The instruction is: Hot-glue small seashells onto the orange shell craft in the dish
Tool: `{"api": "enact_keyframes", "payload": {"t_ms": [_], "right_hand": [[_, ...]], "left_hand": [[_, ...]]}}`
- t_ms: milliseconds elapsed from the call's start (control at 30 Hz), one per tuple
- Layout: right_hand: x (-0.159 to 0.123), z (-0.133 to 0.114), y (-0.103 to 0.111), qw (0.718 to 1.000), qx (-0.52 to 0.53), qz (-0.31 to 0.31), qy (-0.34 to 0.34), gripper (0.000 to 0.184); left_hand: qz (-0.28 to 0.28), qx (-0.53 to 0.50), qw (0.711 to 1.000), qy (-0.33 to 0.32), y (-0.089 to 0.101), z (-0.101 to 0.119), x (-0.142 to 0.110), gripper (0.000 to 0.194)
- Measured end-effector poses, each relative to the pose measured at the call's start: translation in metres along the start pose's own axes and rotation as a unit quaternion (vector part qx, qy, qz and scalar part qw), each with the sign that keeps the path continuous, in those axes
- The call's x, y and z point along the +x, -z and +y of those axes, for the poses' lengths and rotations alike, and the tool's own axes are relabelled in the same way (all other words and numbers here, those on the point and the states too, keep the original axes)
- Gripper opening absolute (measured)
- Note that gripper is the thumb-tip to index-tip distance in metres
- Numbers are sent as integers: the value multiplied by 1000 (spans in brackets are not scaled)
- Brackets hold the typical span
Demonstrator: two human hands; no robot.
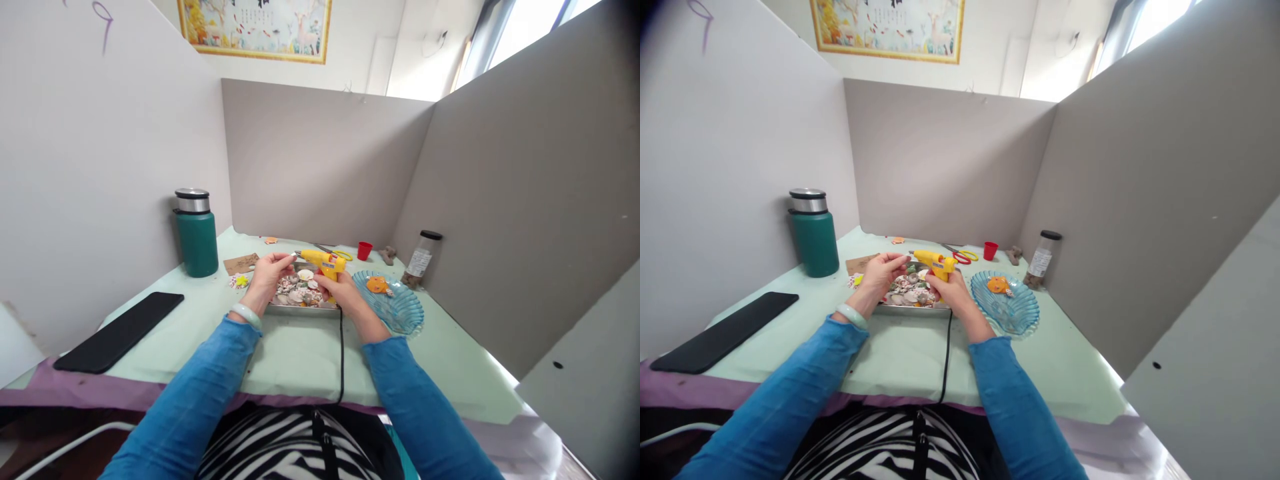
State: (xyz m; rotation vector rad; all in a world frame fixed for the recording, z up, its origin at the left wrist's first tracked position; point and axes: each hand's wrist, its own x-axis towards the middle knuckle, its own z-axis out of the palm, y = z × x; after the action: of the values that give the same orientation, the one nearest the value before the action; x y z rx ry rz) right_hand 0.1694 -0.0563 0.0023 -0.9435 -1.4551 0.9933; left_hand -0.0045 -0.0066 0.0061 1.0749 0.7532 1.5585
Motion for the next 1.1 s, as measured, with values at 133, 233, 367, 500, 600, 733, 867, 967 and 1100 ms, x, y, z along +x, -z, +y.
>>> {"api": "enact_keyframes", "payload": {"t_ms": [133, 233, 367, 500, 600, 733, 867, 967, 1100], "right_hand": [[0, 3, -1, 1000, 4, -3, -1, 18], [1, 6, -2, 1000, 4, 1, -6, 20], [3, 7, -3, 1000, 7, 26, -5, 18], [4, 7, -3, 999, 7, 36, -4, 19], [4, 8, -4, 999, -7, 34, -14, 22], [4, 8, -4, 999, -1, 47, -12, 21], [4, 6, -5, 999, -8, 43, -17, 22], [3, 5, -6, 998, -5, 51, -22, 23], [4, 7, -5, 999, -11, 49, -16, 22]], "left_hand": [[1, -26, 1000, 3, -1, 1, 0, 33], [1, -31, 999, 8, -1, 0, 0, 32], [-7, -28, 1000, 8, -1, -1, 0, 34], [-12, -44, 999, 8, -1, -2, -1, 36], [-6, -65, 998, 6, -2, -2, -1, 37], [2, -68, 998, 7, -3, -1, -1, 37], [12, -72, 997, 3, -4, 0, -2, 38], [10, -73, 997, 0, -4, -1, -1, 39], [7, -72, 997, -1, -3, -2, 0, 38]]}}
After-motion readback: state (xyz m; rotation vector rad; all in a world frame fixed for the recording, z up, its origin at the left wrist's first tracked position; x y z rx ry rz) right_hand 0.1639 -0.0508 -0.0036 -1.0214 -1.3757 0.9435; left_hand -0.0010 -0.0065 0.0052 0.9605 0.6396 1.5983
